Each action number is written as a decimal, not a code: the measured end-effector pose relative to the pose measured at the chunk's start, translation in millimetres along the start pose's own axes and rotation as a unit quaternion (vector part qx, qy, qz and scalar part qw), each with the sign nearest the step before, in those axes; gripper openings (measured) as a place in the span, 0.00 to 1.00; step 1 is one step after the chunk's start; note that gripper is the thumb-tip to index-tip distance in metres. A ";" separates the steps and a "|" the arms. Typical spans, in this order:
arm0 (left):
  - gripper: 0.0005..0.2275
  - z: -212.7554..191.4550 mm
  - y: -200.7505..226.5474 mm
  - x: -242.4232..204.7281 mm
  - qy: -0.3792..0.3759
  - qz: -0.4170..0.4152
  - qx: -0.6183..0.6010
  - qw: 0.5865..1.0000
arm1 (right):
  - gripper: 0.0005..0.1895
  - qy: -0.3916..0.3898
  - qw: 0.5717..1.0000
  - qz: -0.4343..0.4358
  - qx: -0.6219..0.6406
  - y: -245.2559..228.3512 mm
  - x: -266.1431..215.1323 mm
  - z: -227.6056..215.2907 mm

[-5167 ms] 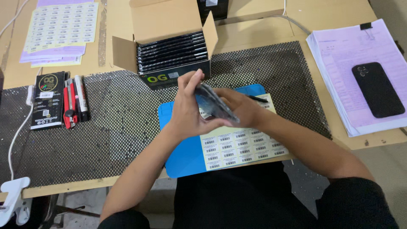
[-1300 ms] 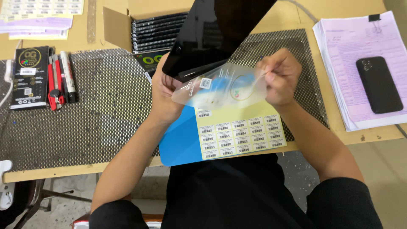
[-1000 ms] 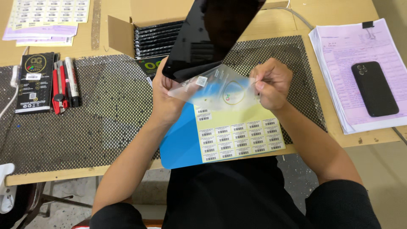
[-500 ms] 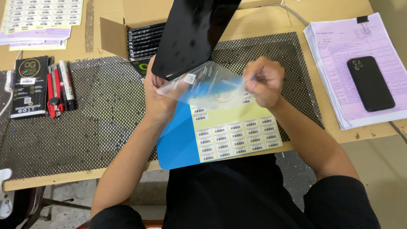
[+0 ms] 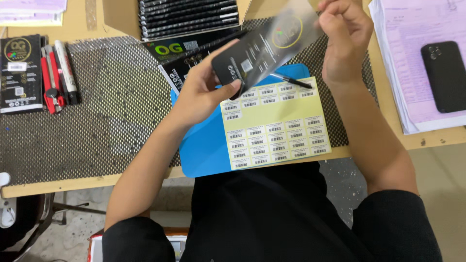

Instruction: The person removes a black rectangular electronic component from a plastic bag, places it into a black box, and seals the box with a label. They repeat this process with a second component. Finally, they place the sealed boxes into a larger cardboard shipping box.

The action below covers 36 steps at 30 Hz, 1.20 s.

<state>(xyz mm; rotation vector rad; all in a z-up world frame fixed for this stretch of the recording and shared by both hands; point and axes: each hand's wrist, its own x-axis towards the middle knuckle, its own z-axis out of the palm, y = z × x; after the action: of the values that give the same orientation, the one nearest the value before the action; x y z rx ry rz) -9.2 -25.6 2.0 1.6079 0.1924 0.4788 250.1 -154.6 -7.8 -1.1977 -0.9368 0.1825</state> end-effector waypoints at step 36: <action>0.20 -15.3 17.1 5.8 0.026 -0.061 -0.005 0.998 | 0.12 -0.085 0.984 0.086 0.129 -5.1 -4.8 -5.7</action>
<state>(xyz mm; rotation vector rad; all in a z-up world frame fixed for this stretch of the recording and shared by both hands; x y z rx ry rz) -13.1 -11.1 20.3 1.5657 0.3239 0.4266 249.4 -163.4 -6.3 -1.0322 -0.9260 0.5356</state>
